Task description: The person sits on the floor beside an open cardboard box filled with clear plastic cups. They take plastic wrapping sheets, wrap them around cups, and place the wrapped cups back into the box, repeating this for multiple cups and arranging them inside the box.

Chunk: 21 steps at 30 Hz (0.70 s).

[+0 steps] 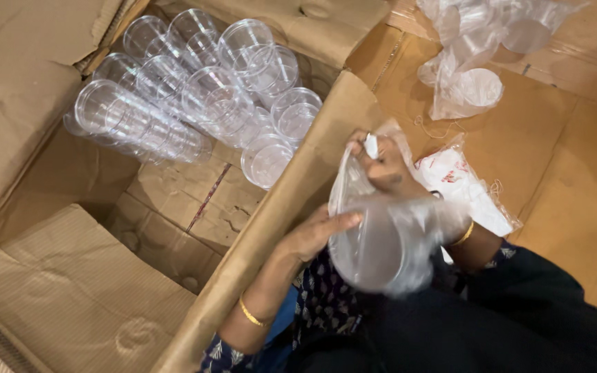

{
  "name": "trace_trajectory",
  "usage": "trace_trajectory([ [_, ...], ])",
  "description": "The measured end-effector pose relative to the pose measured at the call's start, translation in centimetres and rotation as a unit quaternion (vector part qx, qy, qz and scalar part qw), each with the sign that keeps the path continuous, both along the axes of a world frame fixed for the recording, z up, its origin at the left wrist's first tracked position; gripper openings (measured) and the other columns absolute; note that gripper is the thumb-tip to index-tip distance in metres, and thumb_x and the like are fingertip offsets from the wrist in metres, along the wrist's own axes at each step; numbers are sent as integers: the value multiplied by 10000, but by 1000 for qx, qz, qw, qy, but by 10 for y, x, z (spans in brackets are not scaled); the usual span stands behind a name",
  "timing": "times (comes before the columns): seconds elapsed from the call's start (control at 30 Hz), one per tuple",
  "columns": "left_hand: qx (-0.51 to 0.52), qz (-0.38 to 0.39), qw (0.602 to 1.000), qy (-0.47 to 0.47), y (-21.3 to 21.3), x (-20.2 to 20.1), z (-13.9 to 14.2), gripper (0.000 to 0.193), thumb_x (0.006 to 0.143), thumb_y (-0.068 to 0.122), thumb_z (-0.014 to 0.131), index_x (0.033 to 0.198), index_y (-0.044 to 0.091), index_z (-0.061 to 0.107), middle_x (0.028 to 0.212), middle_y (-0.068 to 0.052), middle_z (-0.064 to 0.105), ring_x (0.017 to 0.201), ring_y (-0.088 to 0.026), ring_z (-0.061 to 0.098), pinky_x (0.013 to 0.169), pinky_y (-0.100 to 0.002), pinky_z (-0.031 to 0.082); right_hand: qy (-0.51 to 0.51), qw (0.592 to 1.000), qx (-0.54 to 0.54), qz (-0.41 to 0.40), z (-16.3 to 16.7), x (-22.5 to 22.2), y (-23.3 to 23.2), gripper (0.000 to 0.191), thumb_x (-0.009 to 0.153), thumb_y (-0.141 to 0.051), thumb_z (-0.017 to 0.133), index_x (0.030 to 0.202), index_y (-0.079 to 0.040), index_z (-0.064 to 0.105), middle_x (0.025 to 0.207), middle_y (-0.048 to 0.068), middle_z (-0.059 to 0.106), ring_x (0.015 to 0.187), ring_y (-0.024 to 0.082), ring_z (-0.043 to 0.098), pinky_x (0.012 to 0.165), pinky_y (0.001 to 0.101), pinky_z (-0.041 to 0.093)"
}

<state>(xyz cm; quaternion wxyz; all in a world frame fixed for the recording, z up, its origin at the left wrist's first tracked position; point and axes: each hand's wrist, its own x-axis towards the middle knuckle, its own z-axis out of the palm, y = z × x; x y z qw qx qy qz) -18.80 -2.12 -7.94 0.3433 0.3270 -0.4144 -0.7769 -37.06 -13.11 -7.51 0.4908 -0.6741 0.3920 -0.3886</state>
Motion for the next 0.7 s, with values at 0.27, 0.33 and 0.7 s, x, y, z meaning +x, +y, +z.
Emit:
trace_trajectory([
  [0.27,6,240,968,67,-3,26,2,291,979,79,559,1219,-49,663,1260,-169,714,1017,-237,701,910,-377,547,198,911,122,-342,-28,-126,-65,352,1021,-396,661,983,-50,606,749,36,530,695,128,477,586,350,377],
  [0.33,2,246,967,65,4,26,-9,262,996,61,564,1210,-48,669,1184,-163,722,971,-204,680,896,-347,533,7,947,-160,-279,-41,-162,-99,249,1138,-308,632,1200,-67,630,1031,-40,619,951,46,567,783,242,502],
  [0.7,-79,300,949,-61,17,6,1,216,1011,72,598,1178,-40,678,1037,-98,704,913,-145,614,863,-306,501,-239,936,-120,-228,-46,-180,-121,457,926,137,615,1277,-93,433,1142,39,487,1051,130,504,950,270,511],
])
